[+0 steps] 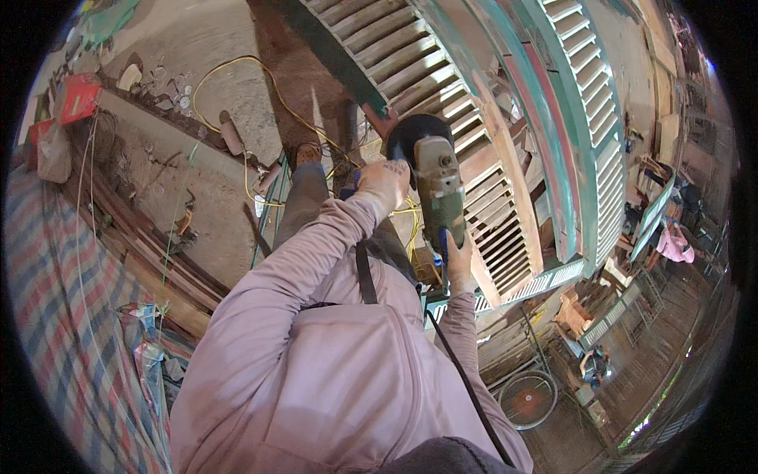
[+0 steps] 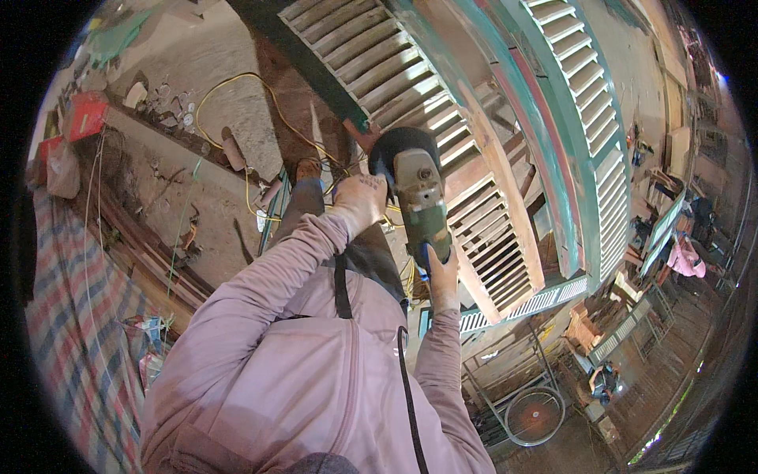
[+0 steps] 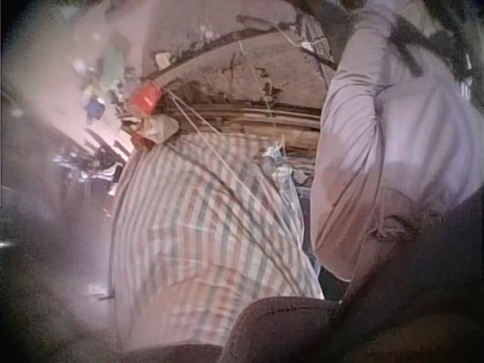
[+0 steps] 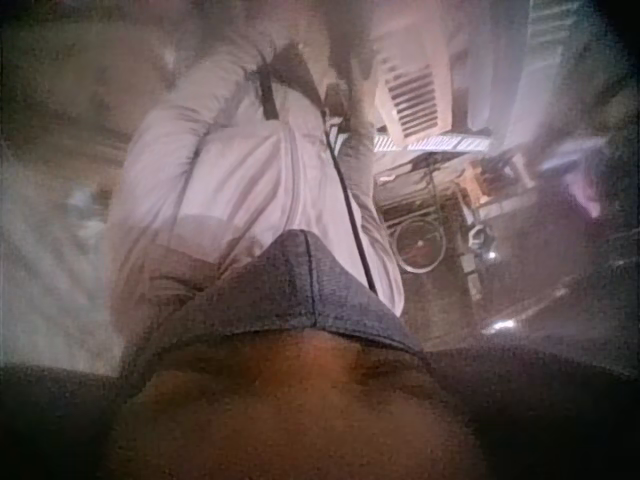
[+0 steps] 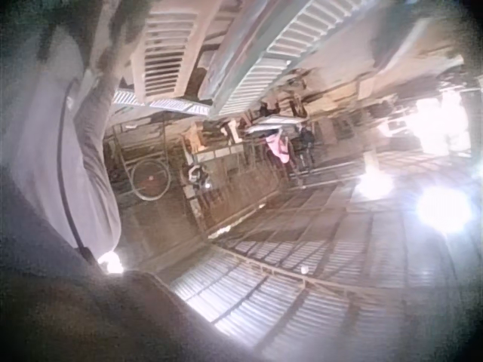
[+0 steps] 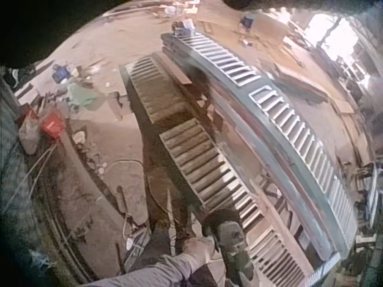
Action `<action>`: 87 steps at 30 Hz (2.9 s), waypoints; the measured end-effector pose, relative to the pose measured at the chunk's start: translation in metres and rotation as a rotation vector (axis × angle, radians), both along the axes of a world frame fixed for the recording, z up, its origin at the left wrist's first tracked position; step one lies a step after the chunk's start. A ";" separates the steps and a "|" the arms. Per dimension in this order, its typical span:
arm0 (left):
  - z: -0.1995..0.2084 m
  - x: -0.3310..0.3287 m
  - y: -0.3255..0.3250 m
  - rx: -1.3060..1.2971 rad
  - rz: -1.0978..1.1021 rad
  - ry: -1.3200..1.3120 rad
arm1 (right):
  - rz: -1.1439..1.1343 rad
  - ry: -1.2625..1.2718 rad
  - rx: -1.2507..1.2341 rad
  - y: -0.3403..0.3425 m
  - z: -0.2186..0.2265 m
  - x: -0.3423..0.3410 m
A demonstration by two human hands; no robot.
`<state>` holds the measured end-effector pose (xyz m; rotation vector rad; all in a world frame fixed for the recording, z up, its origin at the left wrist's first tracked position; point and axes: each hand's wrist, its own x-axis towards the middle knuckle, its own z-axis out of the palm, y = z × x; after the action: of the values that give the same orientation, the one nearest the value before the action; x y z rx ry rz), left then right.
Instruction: The person uses an angle grinder with a sanding disc to sand the surface of a green wooden slatted frame. They move the tool along the edges and slats, removing old paint and smoothing the wood. The person repositions the frame and continues sanding different sections.
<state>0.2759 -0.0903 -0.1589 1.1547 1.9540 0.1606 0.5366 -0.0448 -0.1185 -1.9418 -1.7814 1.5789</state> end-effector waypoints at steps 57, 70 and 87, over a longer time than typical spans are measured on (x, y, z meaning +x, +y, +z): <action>0.003 -0.047 0.158 0.251 0.041 0.018 | 0.065 0.040 0.063 0.176 -0.014 -0.034; -0.001 -0.053 0.037 0.066 0.163 0.016 | 0.166 -0.109 0.090 0.075 -0.019 -0.047; -0.014 -0.086 0.112 0.203 0.265 0.012 | 0.305 -0.154 0.102 0.211 -0.035 -0.075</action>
<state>0.1903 0.0218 -0.1730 1.0189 2.1340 0.5033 0.4621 0.1660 -0.1536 -1.8617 -2.2639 1.4110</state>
